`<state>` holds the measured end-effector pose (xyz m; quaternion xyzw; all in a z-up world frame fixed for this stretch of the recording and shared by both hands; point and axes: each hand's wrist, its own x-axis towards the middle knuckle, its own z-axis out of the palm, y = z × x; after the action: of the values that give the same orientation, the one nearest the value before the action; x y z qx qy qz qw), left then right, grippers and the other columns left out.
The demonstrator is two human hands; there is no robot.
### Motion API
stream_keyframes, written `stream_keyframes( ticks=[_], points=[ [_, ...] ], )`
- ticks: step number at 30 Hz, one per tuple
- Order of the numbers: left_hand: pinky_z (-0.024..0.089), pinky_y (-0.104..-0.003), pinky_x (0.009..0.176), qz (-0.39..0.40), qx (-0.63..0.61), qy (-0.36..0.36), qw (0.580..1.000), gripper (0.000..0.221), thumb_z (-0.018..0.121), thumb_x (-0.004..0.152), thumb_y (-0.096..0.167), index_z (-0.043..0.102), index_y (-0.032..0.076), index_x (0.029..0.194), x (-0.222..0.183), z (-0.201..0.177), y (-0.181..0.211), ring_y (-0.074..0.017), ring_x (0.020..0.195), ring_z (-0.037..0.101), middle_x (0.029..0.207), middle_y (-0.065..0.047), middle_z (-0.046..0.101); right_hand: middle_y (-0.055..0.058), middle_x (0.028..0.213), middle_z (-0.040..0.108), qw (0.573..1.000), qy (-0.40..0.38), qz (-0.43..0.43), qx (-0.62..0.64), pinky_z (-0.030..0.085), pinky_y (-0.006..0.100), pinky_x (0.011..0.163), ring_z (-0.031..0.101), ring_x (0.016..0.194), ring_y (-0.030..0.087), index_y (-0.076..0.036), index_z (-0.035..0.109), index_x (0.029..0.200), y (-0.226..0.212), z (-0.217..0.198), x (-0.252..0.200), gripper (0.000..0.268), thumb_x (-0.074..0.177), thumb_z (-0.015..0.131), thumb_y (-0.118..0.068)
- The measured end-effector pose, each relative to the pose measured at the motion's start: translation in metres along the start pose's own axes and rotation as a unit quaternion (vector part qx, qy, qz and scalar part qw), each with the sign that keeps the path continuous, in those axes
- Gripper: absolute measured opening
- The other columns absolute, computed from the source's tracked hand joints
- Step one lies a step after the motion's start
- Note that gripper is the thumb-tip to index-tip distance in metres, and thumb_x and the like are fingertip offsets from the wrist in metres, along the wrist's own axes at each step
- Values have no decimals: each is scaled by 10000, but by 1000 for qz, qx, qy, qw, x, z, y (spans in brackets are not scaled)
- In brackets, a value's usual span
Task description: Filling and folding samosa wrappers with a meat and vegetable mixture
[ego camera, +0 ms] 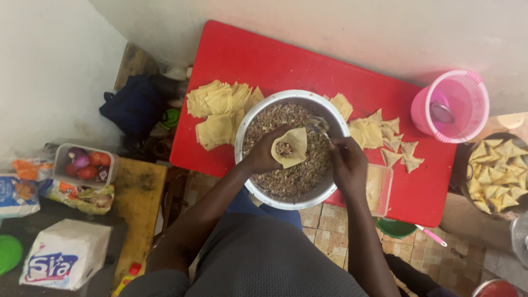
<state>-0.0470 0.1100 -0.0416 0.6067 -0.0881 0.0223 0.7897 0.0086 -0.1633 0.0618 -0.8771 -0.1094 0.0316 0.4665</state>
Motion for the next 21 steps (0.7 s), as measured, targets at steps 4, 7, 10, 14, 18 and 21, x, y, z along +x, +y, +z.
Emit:
stream_keyframes(
  ticks=[4, 7, 10, 14, 18, 21],
  points=[
    [584, -450, 1083, 8, -20, 21, 1000, 649, 1032, 827, 145, 710, 104, 1389, -9, -1, 2, -225, 1229, 722, 1241, -139, 781, 67, 1216, 849, 923, -178, 217, -264, 104, 759, 1365, 711, 1383, 334, -194, 810, 1259, 160, 80, 11, 325, 1155, 621, -437],
    [605, -415, 1002, 9, 20, 19, 1000, 715, 1066, 744, 144, 726, 87, 1370, -8, -11, 11, -225, 1145, 748, 1167, -179, 769, 188, 905, 846, 853, -307, 140, -399, 690, 537, 822, 867, 933, 387, -63, 894, 1034, 146, 93, -4, 242, 1052, 678, -173],
    [614, -391, 976, 3, 9, 37, 999, 669, 1037, 754, 73, 725, 76, 1346, -8, -17, 28, -204, 1101, 749, 1108, -159, 788, 154, 667, 722, 899, -349, 106, -242, 588, 427, 645, 741, 613, 312, -4, 799, 889, 197, 91, -11, 223, 998, 663, -143],
    [612, -356, 968, 9, -39, 56, 998, 700, 1063, 743, 86, 723, 60, 1355, -21, -25, 8, -151, 1096, 696, 1123, -139, 759, 245, 1027, 857, 920, -308, 172, -172, 592, 597, 991, 794, 1090, 509, -81, 865, 1075, 101, 27, -17, 280, 932, 707, -262],
    [655, -362, 948, -8, -105, 45, 993, 710, 1034, 727, -90, 712, 36, 1347, -20, -26, -15, -157, 1120, 740, 1155, -139, 781, 148, 697, 634, 962, -202, 169, 73, 541, 365, 615, 605, 620, 214, 49, 803, 1211, 18, -33, -6, 296, 967, 638, 73],
    [638, -416, 972, -9, -76, 27, 997, 702, 1028, 751, -58, 703, 49, 1365, -11, -20, -6, -216, 1143, 744, 1184, -159, 781, 151, 749, 670, 981, -105, 99, 134, 563, 327, 640, 652, 635, 208, 18, 819, 1198, -30, -41, -17, 171, 1042, 749, 23]
  ],
)
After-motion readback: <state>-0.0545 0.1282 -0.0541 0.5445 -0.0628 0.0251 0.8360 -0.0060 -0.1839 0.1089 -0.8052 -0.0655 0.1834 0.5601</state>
